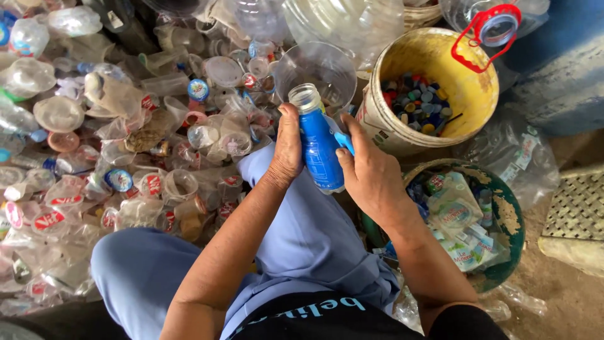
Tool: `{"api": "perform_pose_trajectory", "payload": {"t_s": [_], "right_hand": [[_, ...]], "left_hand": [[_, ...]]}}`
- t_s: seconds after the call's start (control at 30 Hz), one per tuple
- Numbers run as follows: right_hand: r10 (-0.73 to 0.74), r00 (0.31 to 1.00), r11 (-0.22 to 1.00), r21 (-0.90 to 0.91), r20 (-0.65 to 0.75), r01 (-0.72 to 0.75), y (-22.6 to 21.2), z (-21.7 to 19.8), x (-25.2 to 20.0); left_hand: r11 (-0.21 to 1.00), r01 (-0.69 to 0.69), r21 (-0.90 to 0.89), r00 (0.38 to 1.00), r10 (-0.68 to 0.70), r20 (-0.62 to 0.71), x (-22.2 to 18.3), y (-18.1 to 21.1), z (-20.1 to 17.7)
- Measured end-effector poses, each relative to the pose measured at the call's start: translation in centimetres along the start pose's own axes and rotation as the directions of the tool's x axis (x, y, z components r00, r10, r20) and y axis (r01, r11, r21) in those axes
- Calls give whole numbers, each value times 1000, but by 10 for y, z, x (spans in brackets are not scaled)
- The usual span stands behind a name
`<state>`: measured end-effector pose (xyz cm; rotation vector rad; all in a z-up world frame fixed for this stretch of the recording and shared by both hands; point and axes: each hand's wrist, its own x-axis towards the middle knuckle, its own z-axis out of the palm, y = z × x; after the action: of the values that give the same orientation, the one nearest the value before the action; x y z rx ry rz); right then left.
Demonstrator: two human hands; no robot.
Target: Sorting plastic bottles by removing caps and labels using a utility knife
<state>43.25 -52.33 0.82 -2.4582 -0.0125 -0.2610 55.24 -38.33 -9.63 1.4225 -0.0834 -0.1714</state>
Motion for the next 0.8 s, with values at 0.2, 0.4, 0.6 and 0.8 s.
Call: {"api": "perform_pose_trajectory", "payload": {"t_s": [0.2, 0.4, 0.6, 0.8], "right_hand": [[-9, 998, 1000, -8, 66, 9, -11, 1, -2], [35, 988, 995, -93, 148, -22, -1, 18, -5], [19, 991, 999, -53, 131, -12, -13, 25, -12], [-32, 998, 981, -190, 57, 42, 0, 20, -39]], "left_hand": [[973, -185, 142, 982, 179, 53, -13, -1, -5], [942, -321, 101, 947, 319, 43, -22, 5, -12], [919, -347, -187, 936, 329, -123, -39, 57, 7], [909, -340, -241, 940, 325, -101, -26, 63, 3]]}}
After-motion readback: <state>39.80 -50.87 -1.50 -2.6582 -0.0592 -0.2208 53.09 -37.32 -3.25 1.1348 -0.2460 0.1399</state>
